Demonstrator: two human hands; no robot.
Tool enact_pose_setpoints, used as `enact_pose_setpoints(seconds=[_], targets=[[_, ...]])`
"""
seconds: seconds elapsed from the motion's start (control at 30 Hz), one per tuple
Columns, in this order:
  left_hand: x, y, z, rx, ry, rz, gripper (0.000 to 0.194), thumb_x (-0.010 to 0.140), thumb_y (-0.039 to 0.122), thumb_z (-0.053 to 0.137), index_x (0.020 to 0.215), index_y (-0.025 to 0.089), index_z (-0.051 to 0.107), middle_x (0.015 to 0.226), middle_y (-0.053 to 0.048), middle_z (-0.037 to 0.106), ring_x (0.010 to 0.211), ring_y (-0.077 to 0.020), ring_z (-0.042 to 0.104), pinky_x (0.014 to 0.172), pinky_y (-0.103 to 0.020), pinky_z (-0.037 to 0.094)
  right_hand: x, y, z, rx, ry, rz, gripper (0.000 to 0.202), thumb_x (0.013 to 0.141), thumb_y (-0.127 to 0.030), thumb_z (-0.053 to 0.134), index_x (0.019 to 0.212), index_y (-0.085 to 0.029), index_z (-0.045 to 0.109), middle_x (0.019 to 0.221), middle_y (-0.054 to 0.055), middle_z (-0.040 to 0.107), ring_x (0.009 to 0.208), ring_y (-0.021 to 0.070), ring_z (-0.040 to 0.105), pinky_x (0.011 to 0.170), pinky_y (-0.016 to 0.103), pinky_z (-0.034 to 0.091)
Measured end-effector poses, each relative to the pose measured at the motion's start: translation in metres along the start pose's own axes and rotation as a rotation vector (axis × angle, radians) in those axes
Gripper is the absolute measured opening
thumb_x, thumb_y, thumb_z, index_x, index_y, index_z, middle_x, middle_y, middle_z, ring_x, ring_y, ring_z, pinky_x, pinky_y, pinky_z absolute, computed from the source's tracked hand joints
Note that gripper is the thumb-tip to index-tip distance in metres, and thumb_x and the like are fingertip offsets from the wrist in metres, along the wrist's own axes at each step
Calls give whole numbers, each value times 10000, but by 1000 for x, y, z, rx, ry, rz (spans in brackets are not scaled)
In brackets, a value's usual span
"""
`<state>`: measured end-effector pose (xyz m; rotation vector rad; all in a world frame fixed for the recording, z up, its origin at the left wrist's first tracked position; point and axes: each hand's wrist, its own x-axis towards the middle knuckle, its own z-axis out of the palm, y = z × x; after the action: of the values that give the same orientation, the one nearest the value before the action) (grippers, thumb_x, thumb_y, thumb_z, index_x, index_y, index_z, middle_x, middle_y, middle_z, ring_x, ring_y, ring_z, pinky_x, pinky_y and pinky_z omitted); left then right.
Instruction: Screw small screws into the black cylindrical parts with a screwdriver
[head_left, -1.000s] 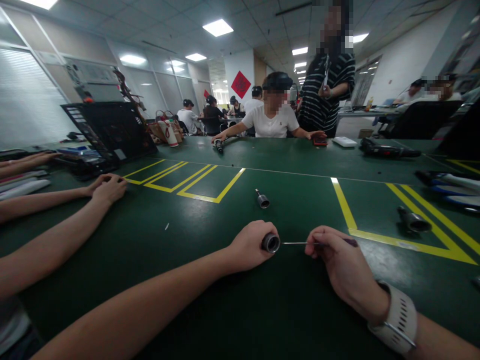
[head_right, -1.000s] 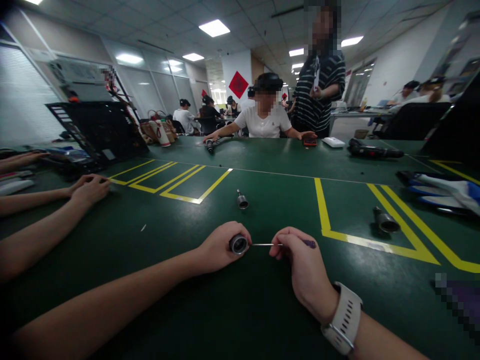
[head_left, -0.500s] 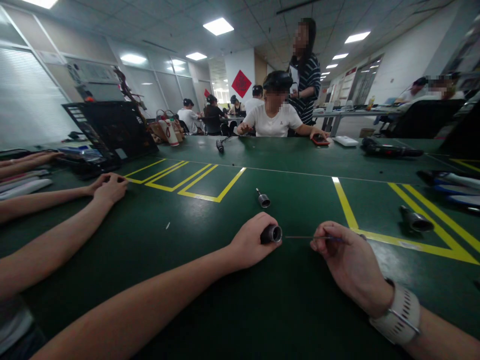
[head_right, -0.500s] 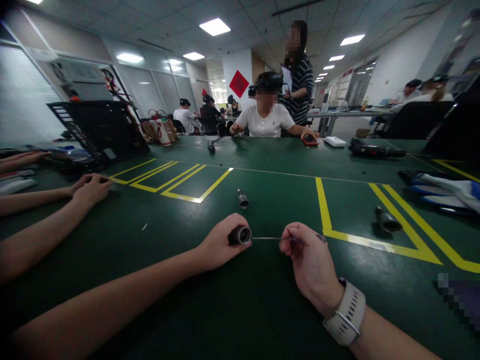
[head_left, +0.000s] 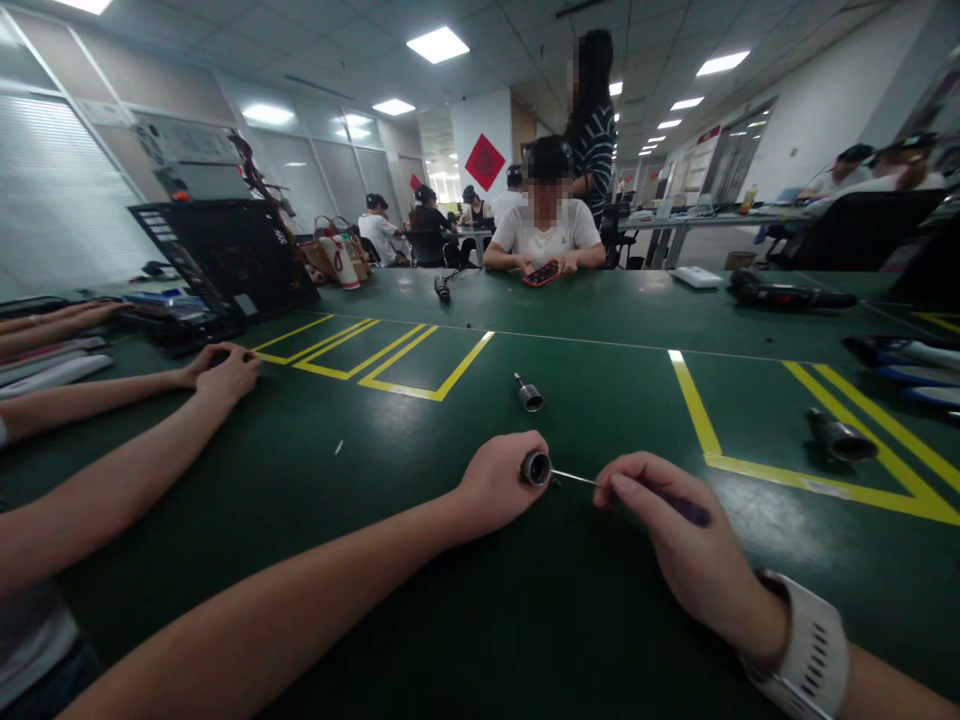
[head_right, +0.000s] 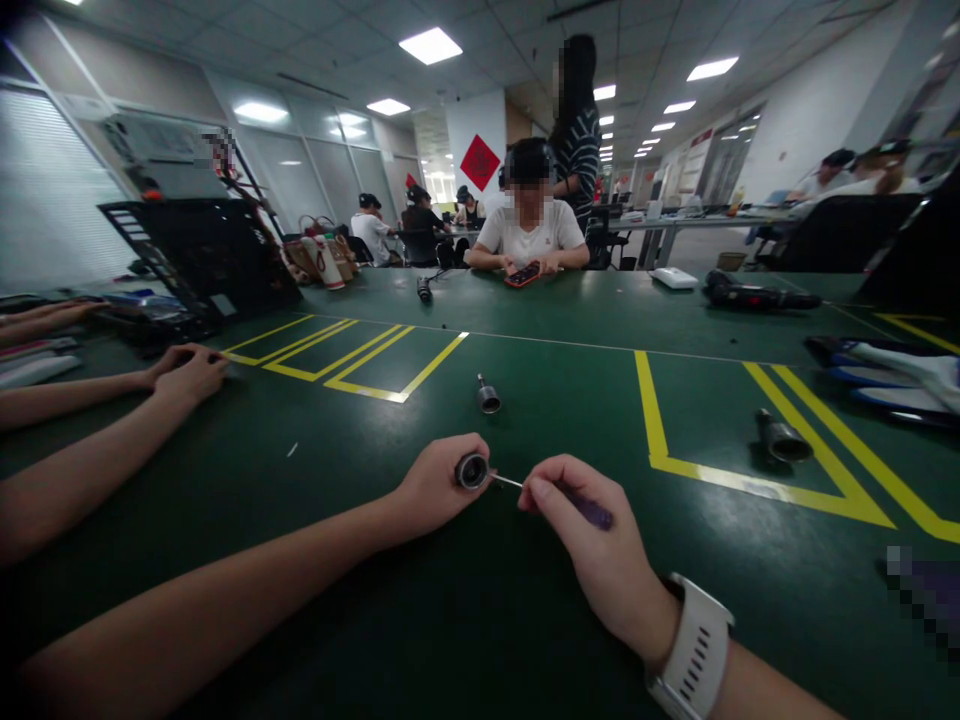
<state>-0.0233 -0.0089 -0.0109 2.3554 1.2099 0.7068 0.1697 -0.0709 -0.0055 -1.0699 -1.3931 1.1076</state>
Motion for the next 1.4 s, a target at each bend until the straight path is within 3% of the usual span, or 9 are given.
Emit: enact_pose_setpoints(seconds=[0.13, 0.27, 0.5, 0.6, 0.87, 1.17, 1.4], targets=[[0, 1, -1, 113, -8, 48, 53, 758, 158, 583, 763, 178, 534, 729, 15, 586, 692, -144, 544, 632, -259, 373, -5, -10, 6, -240, -54, -89, 214, 829, -367, 534, 724, -212, 635, 731, 29, 637, 710, 196, 587, 641, 323, 431], [-1, 4, -3, 198, -65, 116, 98, 725, 113, 578, 778, 178, 528, 757, 6, 598, 741, -164, 558, 693, -289, 365, -4, -12, 8, -234, -49, -57, 225, 824, -380, 536, 718, -211, 641, 732, 26, 642, 721, 196, 590, 656, 325, 431], [0, 1, -3, 155, -63, 174, 91, 721, 90, 556, 753, 168, 523, 730, 9, 582, 696, -147, 540, 682, -280, 350, 7, 0, 2, 291, -40, 207, 188, 769, -355, 635, 710, -184, 684, 726, 32, 658, 728, 169, 581, 705, 304, 436], [1, -2, 0, 109, -49, 192, 97, 716, 91, 568, 746, 169, 517, 713, 21, 570, 662, -131, 526, 676, -267, 355, 9, 1, 2, 399, -37, 268, 179, 742, -346, 668, 705, -171, 688, 718, 40, 658, 716, 167, 581, 693, 302, 440], [0, 1, -2, 220, -78, 140, 81, 735, 103, 568, 767, 172, 539, 739, 7, 592, 704, -154, 541, 671, -277, 349, 3, 4, 1, 68, -33, 102, 212, 818, -385, 599, 745, -203, 680, 750, 18, 651, 767, 180, 577, 722, 326, 416], [0, 0, -1, 173, -81, 163, 74, 742, 103, 562, 772, 166, 540, 745, 8, 591, 702, -145, 542, 688, -280, 350, 11, 2, 1, 394, -28, 272, 182, 721, -346, 681, 691, -166, 691, 708, 45, 664, 702, 168, 583, 684, 306, 442], [-1, 3, -2, 273, -87, 177, 86, 736, 88, 550, 770, 166, 539, 736, 5, 582, 701, -153, 528, 668, -282, 334, 4, 3, 1, 162, -61, 157, 201, 796, -369, 623, 739, -188, 689, 741, 28, 658, 753, 175, 582, 721, 318, 422]])
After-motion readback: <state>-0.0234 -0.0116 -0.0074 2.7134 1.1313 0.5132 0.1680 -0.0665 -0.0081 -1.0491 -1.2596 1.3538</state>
